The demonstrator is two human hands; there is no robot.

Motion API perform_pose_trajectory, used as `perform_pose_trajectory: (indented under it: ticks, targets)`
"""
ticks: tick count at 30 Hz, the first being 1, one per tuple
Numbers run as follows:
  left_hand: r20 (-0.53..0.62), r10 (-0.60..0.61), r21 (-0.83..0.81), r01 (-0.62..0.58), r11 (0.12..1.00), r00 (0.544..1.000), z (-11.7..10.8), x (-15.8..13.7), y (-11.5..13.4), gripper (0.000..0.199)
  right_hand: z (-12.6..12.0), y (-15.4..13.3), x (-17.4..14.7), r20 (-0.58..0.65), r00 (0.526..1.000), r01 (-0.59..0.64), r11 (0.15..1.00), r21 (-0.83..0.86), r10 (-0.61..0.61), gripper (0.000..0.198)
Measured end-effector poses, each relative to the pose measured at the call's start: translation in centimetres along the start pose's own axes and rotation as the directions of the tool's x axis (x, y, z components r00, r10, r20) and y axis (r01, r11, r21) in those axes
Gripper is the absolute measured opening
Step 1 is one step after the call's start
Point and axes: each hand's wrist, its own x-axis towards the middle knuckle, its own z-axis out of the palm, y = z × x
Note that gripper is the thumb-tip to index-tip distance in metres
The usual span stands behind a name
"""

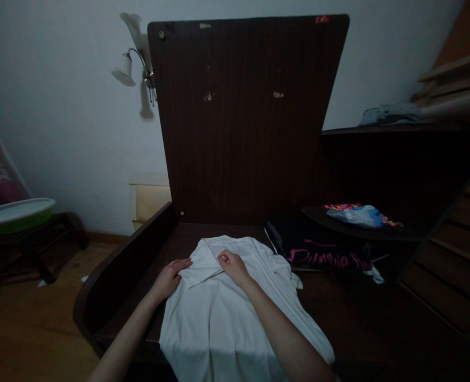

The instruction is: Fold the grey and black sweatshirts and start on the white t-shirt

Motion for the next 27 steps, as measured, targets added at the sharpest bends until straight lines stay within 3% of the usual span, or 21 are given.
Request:
perform_pose_trajectory:
  ticks: [11,19,23,27]
  targets:
    - [-0.024,-0.040,-0.011,0.040,0.999,0.999,-0.2,0.1,0.5,0.046,0.1,0.2,0.1,0.033,0.999,0.024,0.999,0.041,-0.026,0.017]
    - [-0.032,-0.075,0.255,0.081,0.964,0.997,-0.7,0.0,1.3,0.047,0.1,-0.2,-0.1,0.084,0.996,-0.010,1.000,0.022,0.008,0.014]
    - [-0.019,-0.081,0.287,0.083,0.954,0.997,-2.2,0.1,-0.9,0.045,-2.4,0.5,-0.8,0.127,0.990,0.050,0.998,0.049,-0.056,0.023]
    - [-0.120,-0.263,0.120,0.277,0.953,0.957,-3.8,0.1,-3.0,0.039,-6.1,2.7,-1.5,-0.042,0.995,0.075,0.970,-0.233,-0.087,0.034]
